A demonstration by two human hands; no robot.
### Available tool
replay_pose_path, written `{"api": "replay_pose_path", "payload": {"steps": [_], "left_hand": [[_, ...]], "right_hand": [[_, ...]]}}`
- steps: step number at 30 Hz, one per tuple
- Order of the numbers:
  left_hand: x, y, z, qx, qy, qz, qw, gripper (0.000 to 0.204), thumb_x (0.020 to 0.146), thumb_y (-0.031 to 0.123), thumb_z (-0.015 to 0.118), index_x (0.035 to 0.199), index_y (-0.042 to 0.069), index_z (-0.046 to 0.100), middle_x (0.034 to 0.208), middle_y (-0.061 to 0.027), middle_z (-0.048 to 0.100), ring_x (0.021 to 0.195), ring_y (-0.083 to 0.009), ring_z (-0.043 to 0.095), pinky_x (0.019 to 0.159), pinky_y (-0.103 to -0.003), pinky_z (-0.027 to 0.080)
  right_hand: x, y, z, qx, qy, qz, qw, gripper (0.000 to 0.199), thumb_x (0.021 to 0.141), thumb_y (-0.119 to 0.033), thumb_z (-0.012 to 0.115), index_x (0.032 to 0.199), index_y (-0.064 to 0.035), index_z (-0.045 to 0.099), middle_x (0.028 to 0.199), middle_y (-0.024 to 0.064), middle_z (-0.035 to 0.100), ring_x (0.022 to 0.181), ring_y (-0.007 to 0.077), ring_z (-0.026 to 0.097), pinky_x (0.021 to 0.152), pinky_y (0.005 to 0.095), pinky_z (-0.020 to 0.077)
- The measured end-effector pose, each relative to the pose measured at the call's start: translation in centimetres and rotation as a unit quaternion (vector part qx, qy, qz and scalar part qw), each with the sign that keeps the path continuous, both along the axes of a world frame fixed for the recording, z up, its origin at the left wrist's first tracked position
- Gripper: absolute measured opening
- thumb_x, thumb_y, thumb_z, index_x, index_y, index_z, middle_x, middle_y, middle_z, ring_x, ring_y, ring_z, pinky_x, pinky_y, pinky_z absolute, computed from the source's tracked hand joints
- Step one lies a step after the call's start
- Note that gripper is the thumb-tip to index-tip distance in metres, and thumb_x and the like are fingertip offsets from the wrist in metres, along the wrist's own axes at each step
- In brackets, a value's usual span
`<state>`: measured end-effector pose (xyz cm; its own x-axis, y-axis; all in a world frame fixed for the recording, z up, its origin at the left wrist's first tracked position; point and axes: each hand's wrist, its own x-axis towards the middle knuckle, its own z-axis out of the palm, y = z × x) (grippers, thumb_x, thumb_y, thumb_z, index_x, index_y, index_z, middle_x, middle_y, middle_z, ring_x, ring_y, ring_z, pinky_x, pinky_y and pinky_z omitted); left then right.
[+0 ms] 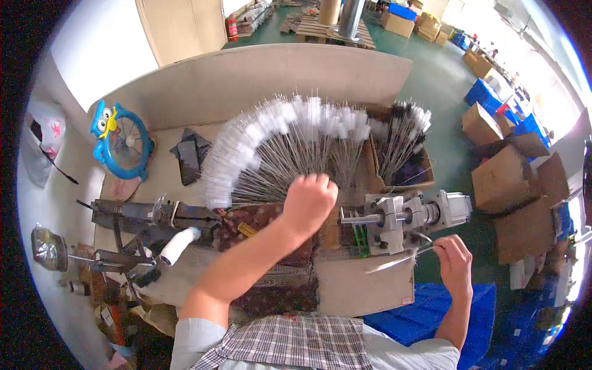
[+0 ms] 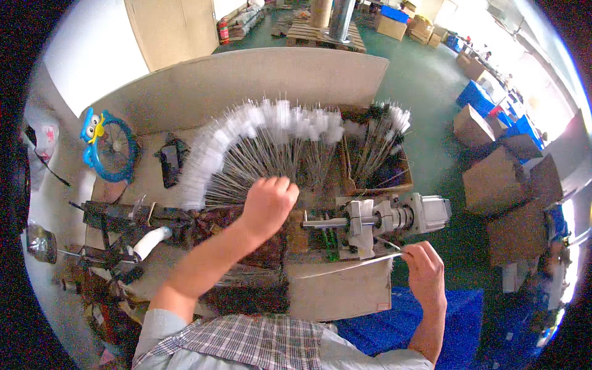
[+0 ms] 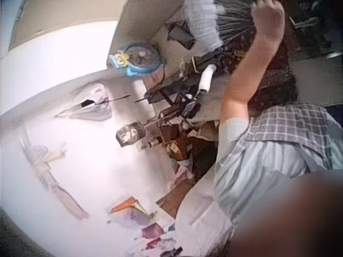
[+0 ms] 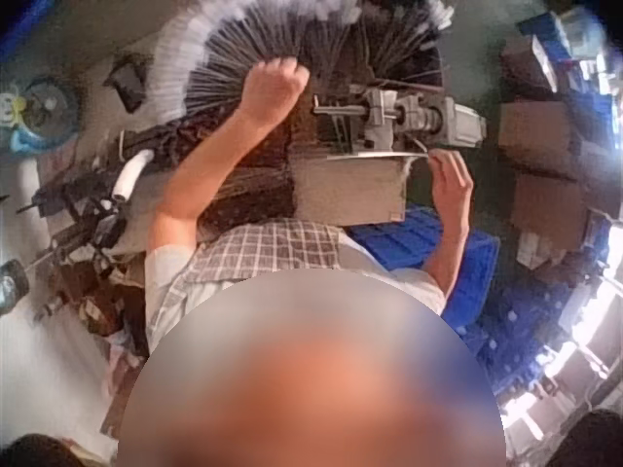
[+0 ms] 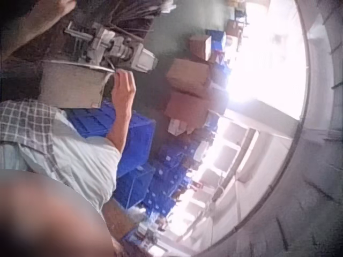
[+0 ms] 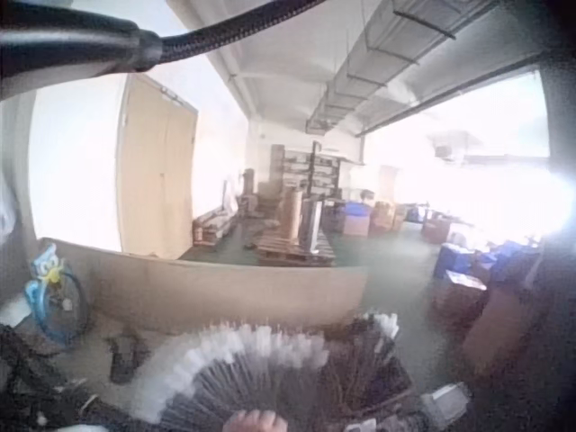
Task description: Manufacturing hygiene brushes by assembling bristles and metal sleeves onto wire cores using a specialized crimping machine.
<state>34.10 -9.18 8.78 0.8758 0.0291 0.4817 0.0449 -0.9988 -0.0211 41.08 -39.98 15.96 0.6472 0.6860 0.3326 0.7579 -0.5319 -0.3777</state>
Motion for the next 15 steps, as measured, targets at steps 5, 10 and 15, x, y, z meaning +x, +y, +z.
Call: {"api": "replay_pose_path", "payload": {"steps": [5,10,15], "left_hand": [[1.7,5.8,-2.8,0.005,-0.002,0.031,1.000,0.034,0.070,0.013,0.067,0.103,0.010,0.062,0.103,-0.0091,0.058,0.090,-0.0244,0.060,0.074,-0.036,0.048],[-5.9,4.9,-1.8,-0.158,-0.095,-0.011,0.983,0.037,0.076,0.010,0.066,0.112,0.006,0.059,0.109,-0.0117,0.059,0.090,-0.0262,0.060,0.077,-0.035,0.049],[-12.2,3.3,-4.5,-0.662,-0.117,0.035,0.739,0.026,0.086,0.010,0.059,0.110,0.001,0.058,0.090,-0.0090,0.064,0.078,-0.0158,0.062,0.071,-0.028,0.050]], "right_hand": [[0.4,6.8,-0.4,0.024,-0.060,0.149,0.987,0.013,0.072,-0.002,0.059,0.084,-0.0048,0.058,0.072,0.0090,0.052,0.069,0.0266,0.056,0.063,0.0355,0.0482],[3.4,8.8,1.2,-0.021,-0.186,0.166,0.968,0.017,0.065,-0.006,0.056,0.082,-0.0062,0.056,0.071,0.0075,0.052,0.075,0.0252,0.057,0.064,0.0381,0.0474],[5.2,11.5,0.8,-0.008,-0.145,0.170,0.975,0.020,0.068,-0.006,0.056,0.086,-0.0087,0.062,0.074,0.0073,0.060,0.075,0.0263,0.061,0.066,0.0378,0.0487]]}}
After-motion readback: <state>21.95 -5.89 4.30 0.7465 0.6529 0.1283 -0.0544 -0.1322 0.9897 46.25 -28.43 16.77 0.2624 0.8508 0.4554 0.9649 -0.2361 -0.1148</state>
